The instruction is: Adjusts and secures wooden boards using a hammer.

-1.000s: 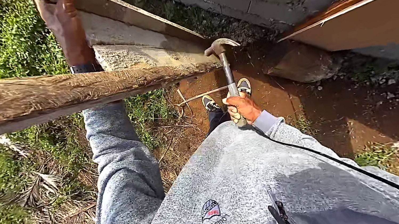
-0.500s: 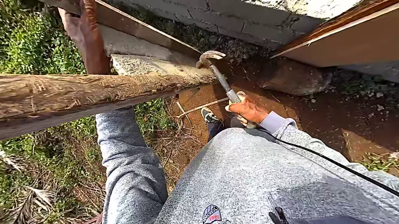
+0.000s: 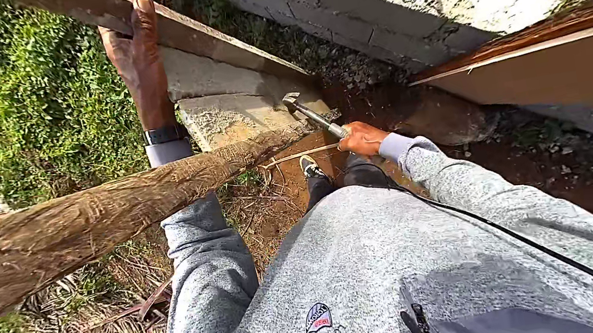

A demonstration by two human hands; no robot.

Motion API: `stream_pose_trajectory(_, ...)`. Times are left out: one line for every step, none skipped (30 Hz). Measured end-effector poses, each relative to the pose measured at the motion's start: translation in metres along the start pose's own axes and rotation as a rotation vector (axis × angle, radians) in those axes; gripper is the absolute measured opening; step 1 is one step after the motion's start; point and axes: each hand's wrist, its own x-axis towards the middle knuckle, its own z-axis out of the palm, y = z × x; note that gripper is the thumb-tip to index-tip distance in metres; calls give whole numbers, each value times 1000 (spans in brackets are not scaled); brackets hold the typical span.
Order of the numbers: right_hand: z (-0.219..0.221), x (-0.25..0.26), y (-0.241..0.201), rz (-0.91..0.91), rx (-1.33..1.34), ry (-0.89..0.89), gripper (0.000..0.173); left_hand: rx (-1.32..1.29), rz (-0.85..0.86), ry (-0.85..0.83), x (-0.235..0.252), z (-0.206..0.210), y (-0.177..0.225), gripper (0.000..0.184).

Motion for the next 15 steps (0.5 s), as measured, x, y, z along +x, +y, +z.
stream_pose_trajectory(-4, -2, -4, -25, 21, -5, 17, -5, 6, 8, 3, 0, 0, 57)
stream_pose_trajectory(-5, -9, -11, -58, 36, -16, 17, 4, 3, 20, 4, -1, -1, 56)
stream_pose_trajectory(-1, -18, -17, -87, 55, -13, 17, 28, -14, 30, 2, -2, -3, 56)
stream_pose_trajectory(5, -23, -23, -95, 67, -8, 16, 47, -29, 28, -1, -3, -4, 56)
stream_pose_trajectory(6, -19, -28, -84, 64, -4, 17, 47, -27, 22, -2, -3, -4, 56)
stream_pose_trajectory(3, -5, -29, -57, 62, -23, 19, 27, -5, 16, 3, -1, -4, 57)
stream_pose_trajectory(3, 13, -23, -27, 62, -34, 22, 7, 11, 11, 4, -1, -3, 57)
stream_pose_trajectory(3, 27, -15, 1, 63, -43, 23, -7, 15, 7, 3, -1, -3, 58)
stream_pose_trajectory(4, 36, -5, 22, 61, -42, 24, -14, 6, 7, 0, 0, -3, 60)
stream_pose_trajectory(1, 40, 1, 26, 43, -28, 25, -15, 2, 12, 1, 3, -1, 60)
stream_pose_trajectory(-2, 36, 3, 25, 31, -10, 26, -14, 2, 14, 4, 6, 2, 60)
stream_pose_trajectory(2, 24, 7, 31, 39, 14, 27, -9, -8, 15, 4, 7, 4, 59)
stream_pose_trajectory(9, 13, 14, 35, 56, 61, 27, -2, -17, 17, 3, 9, 4, 58)
stream_pose_trajectory(12, 4, 18, 53, 78, 99, 28, -1, -18, 22, 5, 13, 4, 57)
stream_pose_trajectory(10, -5, 20, 89, 95, 115, 30, 4, -16, 21, 9, 17, 5, 58)
